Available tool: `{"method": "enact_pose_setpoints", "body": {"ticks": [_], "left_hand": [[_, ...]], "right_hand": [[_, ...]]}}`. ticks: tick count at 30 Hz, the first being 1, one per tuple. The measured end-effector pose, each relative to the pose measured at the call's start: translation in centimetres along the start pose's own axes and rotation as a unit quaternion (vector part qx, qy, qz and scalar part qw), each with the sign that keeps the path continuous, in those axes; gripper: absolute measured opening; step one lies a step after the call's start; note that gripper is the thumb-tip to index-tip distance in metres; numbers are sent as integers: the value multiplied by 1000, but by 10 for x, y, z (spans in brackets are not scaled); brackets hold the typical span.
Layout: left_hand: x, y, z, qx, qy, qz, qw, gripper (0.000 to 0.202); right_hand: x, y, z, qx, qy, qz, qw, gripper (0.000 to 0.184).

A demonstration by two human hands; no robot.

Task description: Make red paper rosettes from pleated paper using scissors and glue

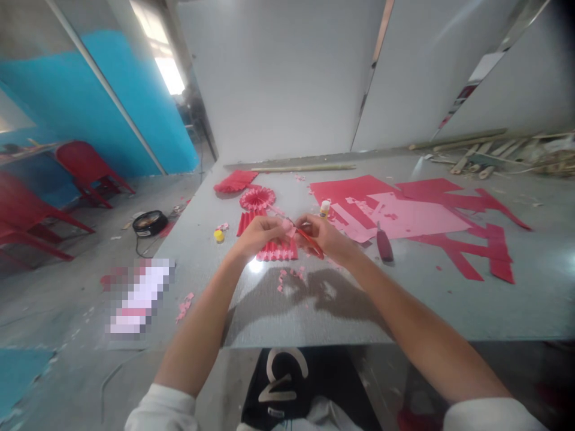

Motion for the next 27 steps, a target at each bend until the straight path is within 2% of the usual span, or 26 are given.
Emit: {"method": "enact_pose_setpoints", "body": {"ticks": [6,11,17,24,27], "left_hand": [[-1,3,-1,17,4,14,1000,37],[-3,7,-1,35,-4,22,999,38],[-2,8,-7,18,25,28,999,37],[-4,10,-5,55,7,24,998,33],[-3,8,-10,43,30,24,998,33]], "right_hand": [[-1,-5,2,-4,-10,-2,1000,31],[0,-1,0,-17,-15,0,1000,31],[1,6,-6,-46,-15,7,999,35],[0,4,-5,-63,-23,17,998,36],[0,4,-5,-69,-24,17,997,35]]}}
Point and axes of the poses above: each hand's wrist, its own x-axis towards the middle knuckle, its own z-axis out of the palm, y = z × x, the point moved 7 cm from there along x, towards the middle knuckle, and after that the axes turned 8 degrees about -z, right-handed, at the moved point
